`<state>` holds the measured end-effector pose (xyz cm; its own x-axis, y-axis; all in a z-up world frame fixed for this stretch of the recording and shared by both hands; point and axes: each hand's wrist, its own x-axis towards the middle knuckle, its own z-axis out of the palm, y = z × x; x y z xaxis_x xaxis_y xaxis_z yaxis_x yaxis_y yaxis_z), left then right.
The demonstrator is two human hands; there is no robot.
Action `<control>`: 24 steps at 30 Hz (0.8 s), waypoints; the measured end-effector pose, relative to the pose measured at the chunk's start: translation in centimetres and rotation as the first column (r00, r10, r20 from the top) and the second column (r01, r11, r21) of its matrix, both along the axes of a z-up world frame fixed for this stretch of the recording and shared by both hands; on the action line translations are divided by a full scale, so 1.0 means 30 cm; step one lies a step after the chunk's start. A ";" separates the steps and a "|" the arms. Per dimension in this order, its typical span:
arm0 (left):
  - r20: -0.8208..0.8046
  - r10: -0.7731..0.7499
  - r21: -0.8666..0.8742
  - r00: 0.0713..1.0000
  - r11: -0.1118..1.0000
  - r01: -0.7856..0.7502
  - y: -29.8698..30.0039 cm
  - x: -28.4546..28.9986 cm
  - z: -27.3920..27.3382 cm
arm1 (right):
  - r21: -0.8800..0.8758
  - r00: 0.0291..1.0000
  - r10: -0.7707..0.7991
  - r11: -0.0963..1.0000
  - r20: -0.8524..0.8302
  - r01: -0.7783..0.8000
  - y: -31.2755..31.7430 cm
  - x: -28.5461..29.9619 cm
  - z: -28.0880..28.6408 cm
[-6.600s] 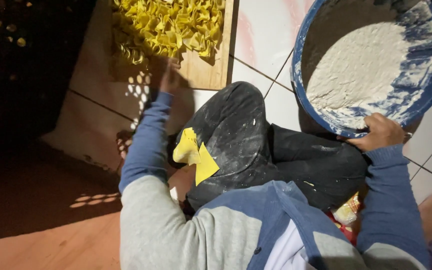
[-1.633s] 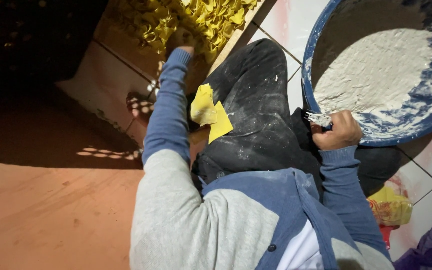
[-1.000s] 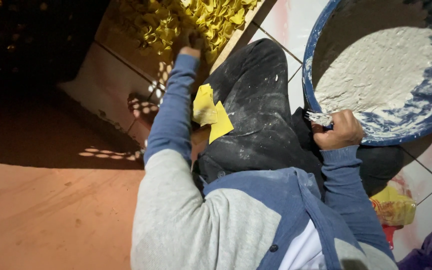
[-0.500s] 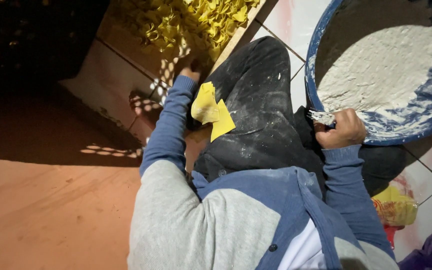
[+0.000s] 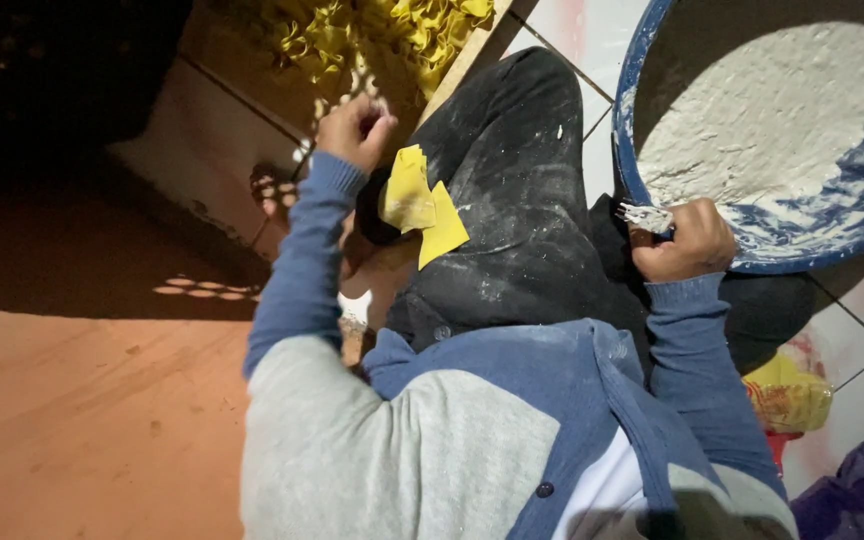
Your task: The person picks up square wrappers, uses a fork to place filling from a large bowl onto the wrappers, and folds them into triangular dumplings, placing each finished dumpling onto a wooden tray.
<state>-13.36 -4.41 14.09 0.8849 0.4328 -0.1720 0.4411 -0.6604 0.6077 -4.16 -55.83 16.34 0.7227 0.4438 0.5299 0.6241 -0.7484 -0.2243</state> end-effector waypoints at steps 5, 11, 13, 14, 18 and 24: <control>-0.221 -0.300 -0.128 0.928 0.952 0.277 -0.147 -0.137 0.324 | 0.009 0.998 -0.032 0.999 -0.054 0.033 0.017 -0.002 0.024; -0.261 -0.137 -0.171 0.956 0.981 0.094 -0.328 -0.214 0.272 | 0.014 0.999 -0.024 1.000 -0.046 0.024 0.009 -0.003 -0.003; -0.160 -0.096 -0.176 0.982 0.982 0.067 -0.337 -0.243 0.185 | 0.004 0.999 -0.017 1.000 -0.036 0.017 0.004 -0.003 0.000; -0.055 -0.053 -0.185 0.997 0.982 0.042 -0.337 -0.255 0.144 | -0.008 1.000 -0.010 1.000 -0.024 0.010 0.007 0.000 0.001; 0.427 -0.121 0.033 0.896 0.992 0.119 -0.239 -0.261 -0.031 | -0.029 1.000 -0.007 1.000 -0.015 0.006 0.012 -0.007 0.018; 0.332 0.123 -0.267 0.935 0.963 -0.031 -0.223 -0.237 0.009 | 0.009 1.000 -0.018 1.000 -0.008 0.018 0.020 0.000 0.008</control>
